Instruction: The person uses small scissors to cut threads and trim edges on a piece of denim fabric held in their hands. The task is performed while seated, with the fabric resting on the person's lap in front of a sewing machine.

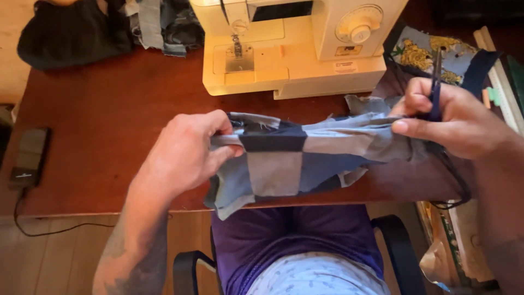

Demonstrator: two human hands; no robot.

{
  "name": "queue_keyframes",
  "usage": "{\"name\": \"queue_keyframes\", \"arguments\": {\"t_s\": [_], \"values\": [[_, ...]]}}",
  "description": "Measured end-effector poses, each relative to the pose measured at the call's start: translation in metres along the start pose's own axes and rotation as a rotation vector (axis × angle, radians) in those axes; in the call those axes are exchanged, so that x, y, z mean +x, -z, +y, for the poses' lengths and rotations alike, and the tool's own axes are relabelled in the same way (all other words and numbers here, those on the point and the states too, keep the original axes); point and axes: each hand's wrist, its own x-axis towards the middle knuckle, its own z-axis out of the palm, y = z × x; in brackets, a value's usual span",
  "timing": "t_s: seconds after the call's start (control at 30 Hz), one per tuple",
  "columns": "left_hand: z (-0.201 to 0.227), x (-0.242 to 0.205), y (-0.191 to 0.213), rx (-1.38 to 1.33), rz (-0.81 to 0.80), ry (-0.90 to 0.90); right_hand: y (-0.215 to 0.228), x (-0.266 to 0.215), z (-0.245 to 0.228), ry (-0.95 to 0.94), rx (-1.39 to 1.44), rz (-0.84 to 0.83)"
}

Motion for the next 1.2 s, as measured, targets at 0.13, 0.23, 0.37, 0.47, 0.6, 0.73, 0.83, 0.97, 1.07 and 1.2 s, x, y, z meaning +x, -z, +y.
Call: {"name": "queue_keyframes", "arguments": {"t_s": [0.13,0.23,0.37,0.47,0.6,0.73,0.83,0.97,1.07,1.2], "values": [[-0.005,-0.008,0.000,-0.149,0.005,-0.092,0.010,-0.003,-0.002,0.062,-0.193,-0.011],[-0.013,-0.008,-0.006,-0.124,0.099,-0.419,0.007,-0.007,-0.004,0.137,-0.293,0.077],[-0.003,-0.012,-0.008,-0.257,0.152,-0.287,-0.006,-0.016,-0.010,0.347,-0.363,0.125],[0.008,-0.017,-0.004,-0.286,0.087,-0.235,-0.015,-0.020,-0.016,0.440,-0.372,0.105],[0.007,-0.023,-0.016,-0.310,0.029,-0.272,-0.037,-0.036,-0.027,0.602,-0.501,0.205],[0.010,-0.027,-0.023,-0.381,0.005,-0.190,-0.033,-0.044,-0.034,0.556,-0.802,0.154],[0.009,-0.029,-0.031,-0.437,0.105,-0.390,-0.034,-0.046,-0.029,0.448,-0.864,0.112],[0.017,-0.033,-0.032,-0.474,-0.020,-0.279,-0.047,-0.044,-0.045,0.558,-0.746,0.098],[0.018,-0.030,-0.036,-0.479,-0.012,-0.317,-0.059,-0.045,-0.046,0.596,-0.630,0.134],[0.020,-0.027,-0.040,-0.392,0.058,-0.489,-0.055,-0.047,-0.021,0.651,-0.444,0.177]]}}
